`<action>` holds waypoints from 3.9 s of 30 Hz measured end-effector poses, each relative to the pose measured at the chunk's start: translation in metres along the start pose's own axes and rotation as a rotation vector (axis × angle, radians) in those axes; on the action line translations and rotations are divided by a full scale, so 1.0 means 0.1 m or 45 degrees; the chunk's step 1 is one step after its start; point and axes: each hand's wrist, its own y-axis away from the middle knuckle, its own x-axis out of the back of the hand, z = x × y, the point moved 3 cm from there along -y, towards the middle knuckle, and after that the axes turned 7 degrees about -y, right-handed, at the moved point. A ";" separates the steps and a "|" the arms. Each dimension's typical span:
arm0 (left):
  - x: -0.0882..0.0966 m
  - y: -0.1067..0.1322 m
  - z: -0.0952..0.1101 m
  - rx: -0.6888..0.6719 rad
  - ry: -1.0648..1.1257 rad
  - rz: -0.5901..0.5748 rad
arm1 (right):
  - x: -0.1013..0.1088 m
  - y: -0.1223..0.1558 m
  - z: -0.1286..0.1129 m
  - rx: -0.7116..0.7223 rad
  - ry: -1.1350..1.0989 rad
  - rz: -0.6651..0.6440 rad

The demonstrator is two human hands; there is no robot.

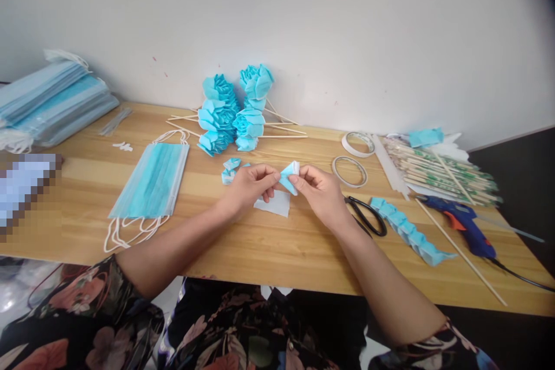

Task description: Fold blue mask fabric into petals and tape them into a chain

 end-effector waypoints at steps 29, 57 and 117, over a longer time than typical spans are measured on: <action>-0.01 -0.02 -0.03 -0.020 -0.038 -0.062 | -0.01 0.01 0.01 0.011 -0.035 -0.017; -0.01 -0.01 0.01 0.019 -0.039 -0.013 | 0.01 0.02 -0.07 0.091 0.047 0.064; -0.03 0.00 0.00 -0.044 -0.179 -0.071 | -0.04 0.02 0.07 0.015 0.129 -0.084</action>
